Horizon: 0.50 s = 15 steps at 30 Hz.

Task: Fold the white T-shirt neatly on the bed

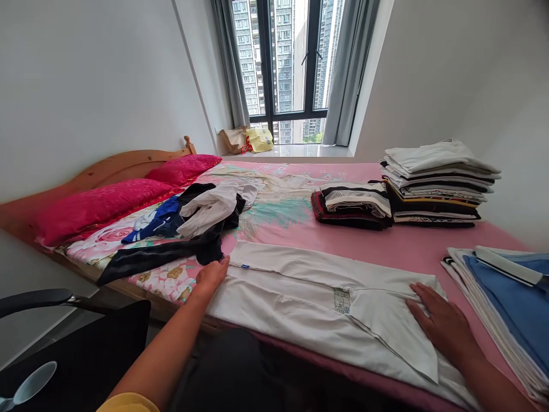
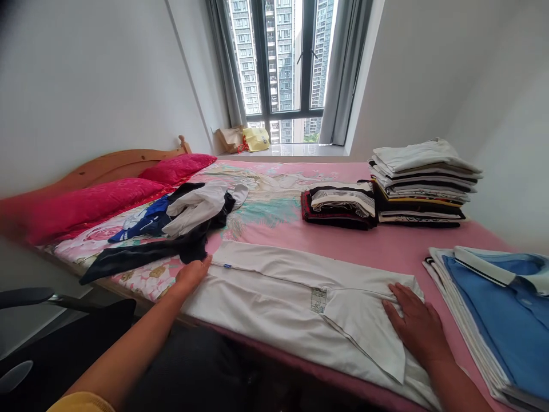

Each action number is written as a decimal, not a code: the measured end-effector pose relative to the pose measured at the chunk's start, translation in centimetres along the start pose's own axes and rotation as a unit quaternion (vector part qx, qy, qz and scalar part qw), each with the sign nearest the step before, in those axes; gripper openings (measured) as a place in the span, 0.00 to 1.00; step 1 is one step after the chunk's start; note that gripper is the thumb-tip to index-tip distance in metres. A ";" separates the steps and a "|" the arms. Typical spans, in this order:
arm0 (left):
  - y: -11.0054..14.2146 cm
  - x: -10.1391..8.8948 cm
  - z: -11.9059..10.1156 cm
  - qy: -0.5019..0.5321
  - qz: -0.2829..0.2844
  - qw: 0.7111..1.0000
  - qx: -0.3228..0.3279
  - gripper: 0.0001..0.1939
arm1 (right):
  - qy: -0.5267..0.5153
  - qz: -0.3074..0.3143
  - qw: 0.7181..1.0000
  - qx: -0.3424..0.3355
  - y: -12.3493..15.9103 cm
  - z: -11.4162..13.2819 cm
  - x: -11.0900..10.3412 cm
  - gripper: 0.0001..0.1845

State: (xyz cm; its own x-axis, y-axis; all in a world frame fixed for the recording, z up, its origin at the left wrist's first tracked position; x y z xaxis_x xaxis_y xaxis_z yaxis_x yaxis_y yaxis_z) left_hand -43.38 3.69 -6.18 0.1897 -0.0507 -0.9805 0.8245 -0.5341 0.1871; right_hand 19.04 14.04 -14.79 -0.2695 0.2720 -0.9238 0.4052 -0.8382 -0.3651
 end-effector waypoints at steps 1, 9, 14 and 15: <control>-0.3 0.0 -0.2 0.002 0.004 1.000 -0.001 0.41 | 0.001 0.000 1.000 0.000 0.0 0.0 0.0 0.30; -1.1 1.0 -0.9 0.029 0.013 0.999 0.026 0.36 | -0.004 -0.004 1.000 0.002 0.0 0.3 -0.3 0.30; -2.0 0.8 -1.1 0.056 0.052 0.996 0.037 0.36 | -0.004 -0.017 1.000 -0.001 -0.1 0.4 -0.5 0.31; -2.0 0.8 -1.3 0.063 0.053 0.996 0.043 0.34 | -0.006 -0.017 1.000 0.000 -0.1 0.5 -0.6 0.31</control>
State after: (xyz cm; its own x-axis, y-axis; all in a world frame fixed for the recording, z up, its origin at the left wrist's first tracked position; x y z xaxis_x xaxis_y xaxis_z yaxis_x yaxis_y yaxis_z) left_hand -44.20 5.77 -7.23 0.3441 -0.0070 -0.9389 0.7488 -0.6012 0.2789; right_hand 18.74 13.77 -14.16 -0.2931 0.2940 -0.9098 0.3963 -0.8286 -0.3954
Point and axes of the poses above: each hand's wrist, its own y-axis away from the middle knuckle, its own x-axis out of the palm, z = x × y, the point moved 6 cm from there along -y, towards the middle knuckle, and after that the axes turned 13 degrees about -x, right-handed, at the moved point
